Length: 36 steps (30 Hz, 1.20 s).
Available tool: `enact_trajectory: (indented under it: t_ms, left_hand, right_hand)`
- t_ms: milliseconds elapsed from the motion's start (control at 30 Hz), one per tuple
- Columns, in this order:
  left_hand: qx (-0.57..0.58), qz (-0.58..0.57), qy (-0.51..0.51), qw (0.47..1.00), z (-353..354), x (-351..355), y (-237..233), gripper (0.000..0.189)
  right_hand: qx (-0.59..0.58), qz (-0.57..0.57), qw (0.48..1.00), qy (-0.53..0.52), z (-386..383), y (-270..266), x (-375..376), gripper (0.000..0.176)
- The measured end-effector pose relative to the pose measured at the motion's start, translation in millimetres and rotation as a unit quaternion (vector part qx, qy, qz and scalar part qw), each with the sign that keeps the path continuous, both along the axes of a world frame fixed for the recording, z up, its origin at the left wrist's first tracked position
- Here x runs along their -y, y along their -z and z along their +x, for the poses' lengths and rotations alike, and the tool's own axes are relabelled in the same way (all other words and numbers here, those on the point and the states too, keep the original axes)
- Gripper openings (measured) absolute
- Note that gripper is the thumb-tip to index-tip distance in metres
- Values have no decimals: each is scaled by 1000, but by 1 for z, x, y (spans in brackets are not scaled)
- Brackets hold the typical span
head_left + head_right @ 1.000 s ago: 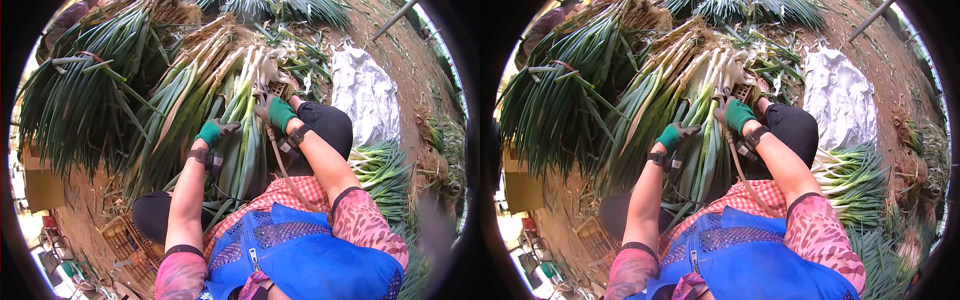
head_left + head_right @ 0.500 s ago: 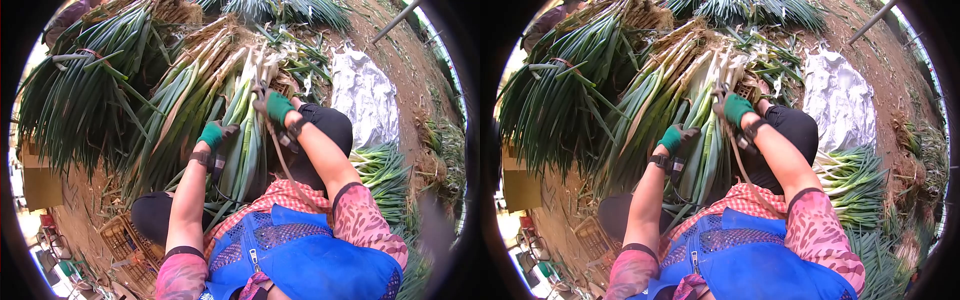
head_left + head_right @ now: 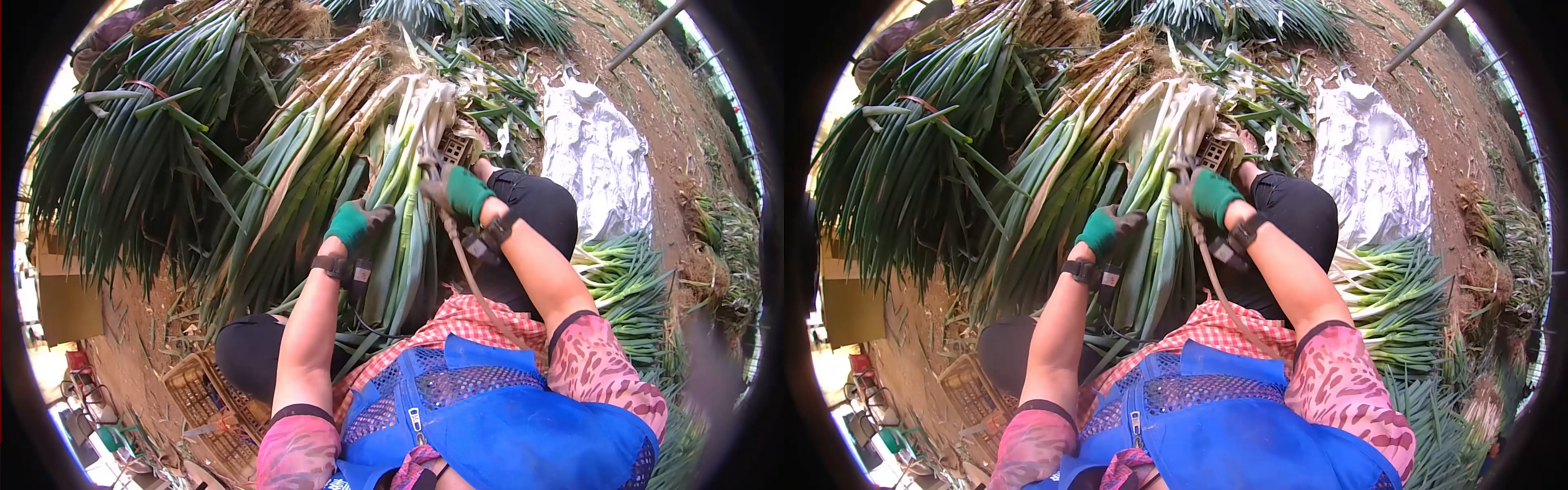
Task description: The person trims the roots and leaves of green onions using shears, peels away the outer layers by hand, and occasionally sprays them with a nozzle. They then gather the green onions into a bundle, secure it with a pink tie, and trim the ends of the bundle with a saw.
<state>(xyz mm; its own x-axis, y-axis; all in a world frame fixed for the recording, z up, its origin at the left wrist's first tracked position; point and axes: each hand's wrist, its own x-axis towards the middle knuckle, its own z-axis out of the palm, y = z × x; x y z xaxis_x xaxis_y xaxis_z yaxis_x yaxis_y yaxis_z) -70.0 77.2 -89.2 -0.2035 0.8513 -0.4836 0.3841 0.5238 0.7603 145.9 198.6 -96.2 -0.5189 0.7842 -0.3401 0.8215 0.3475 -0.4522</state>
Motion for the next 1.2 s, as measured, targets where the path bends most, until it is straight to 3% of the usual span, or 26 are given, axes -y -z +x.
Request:
enact_trajectory:
  t_ms: [100,133,233,267,367,400,500,533,567,800,900,933,1033,1067,1167,1200]
  left_hand:
    - [14,-7,13,1000,-3,0,3,53]
    - [-3,-2,34,999,-3,0,-3,53]
    - [-63,7,107,992,-2,5,1,56]
    - [-86,12,135,987,-3,4,5,58]
    - [0,-30,118,993,-29,-6,27,67]
    - [-79,-41,101,991,-26,-1,-23,71]
    - [-272,66,-13,960,-53,-14,5,34]
    - [-314,69,-19,947,-70,-20,35,32]
    - [-354,72,-24,932,-84,-26,65,31]
    - [-452,-95,-27,886,-38,-10,53,33]
    - [-490,-70,-70,866,-27,4,67,38]
    - [-543,-5,-83,836,-24,10,78,47]
    - [-405,-132,-48,904,-38,-2,55,60]
    - [-384,-65,-60,919,-49,2,64,64]
    - [-104,-57,-8,993,-71,5,96,60]
    - [-102,-26,-7,994,-75,11,126,57]
  right_hand:
    - [-38,-29,999,25,7,-48,46,34]
    - [-50,-40,995,79,13,-50,49,50]
    - [-112,17,974,197,20,-52,50,54]
    - [-91,10,982,167,18,-51,52,55]
    - [-25,-12,997,77,14,-44,61,58]
    - [-18,-31,998,57,15,-39,62,59]
    - [-42,-53,996,56,16,-39,73,58]
    - [-51,-57,995,69,14,-44,78,58]
    - [-44,-66,994,68,15,-48,80,58]
    - [-30,-96,991,87,24,-51,87,61]
    - [-35,-91,992,75,34,-39,86,57]
    - [-33,-94,992,78,33,-38,84,57]
    - [-28,-112,991,71,32,-41,81,56]
    - [-30,-120,991,57,30,-45,78,55]
    - [-57,-100,993,26,27,-44,76,55]
    - [-60,-91,994,6,27,-46,76,55]
